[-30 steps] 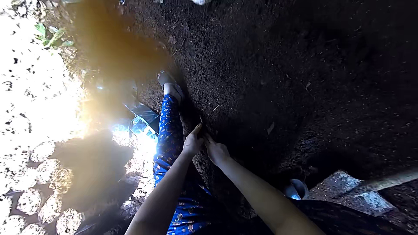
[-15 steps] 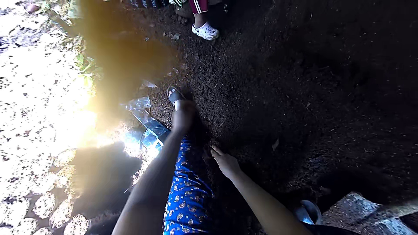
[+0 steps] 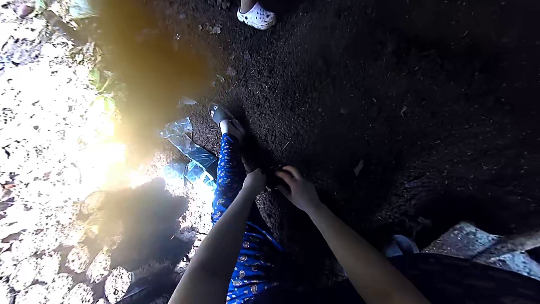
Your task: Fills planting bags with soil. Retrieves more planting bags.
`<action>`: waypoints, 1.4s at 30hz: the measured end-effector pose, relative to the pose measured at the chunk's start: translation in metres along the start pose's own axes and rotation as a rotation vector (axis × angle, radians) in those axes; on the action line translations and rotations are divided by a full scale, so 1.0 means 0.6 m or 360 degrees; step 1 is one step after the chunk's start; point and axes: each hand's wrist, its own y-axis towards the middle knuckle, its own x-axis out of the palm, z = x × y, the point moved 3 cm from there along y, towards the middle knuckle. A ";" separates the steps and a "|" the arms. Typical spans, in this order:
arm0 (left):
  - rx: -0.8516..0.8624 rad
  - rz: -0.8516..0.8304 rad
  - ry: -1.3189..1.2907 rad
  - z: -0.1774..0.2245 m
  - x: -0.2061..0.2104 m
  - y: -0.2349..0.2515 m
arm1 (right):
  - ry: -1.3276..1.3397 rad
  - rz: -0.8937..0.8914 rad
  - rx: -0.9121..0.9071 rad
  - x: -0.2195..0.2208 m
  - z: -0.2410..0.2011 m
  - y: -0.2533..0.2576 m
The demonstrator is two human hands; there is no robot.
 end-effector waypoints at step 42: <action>-0.0140 -0.0062 -0.0132 -0.085 0.009 -0.050 | -0.0333 -0.0954 0.0051 0.108 -0.077 0.014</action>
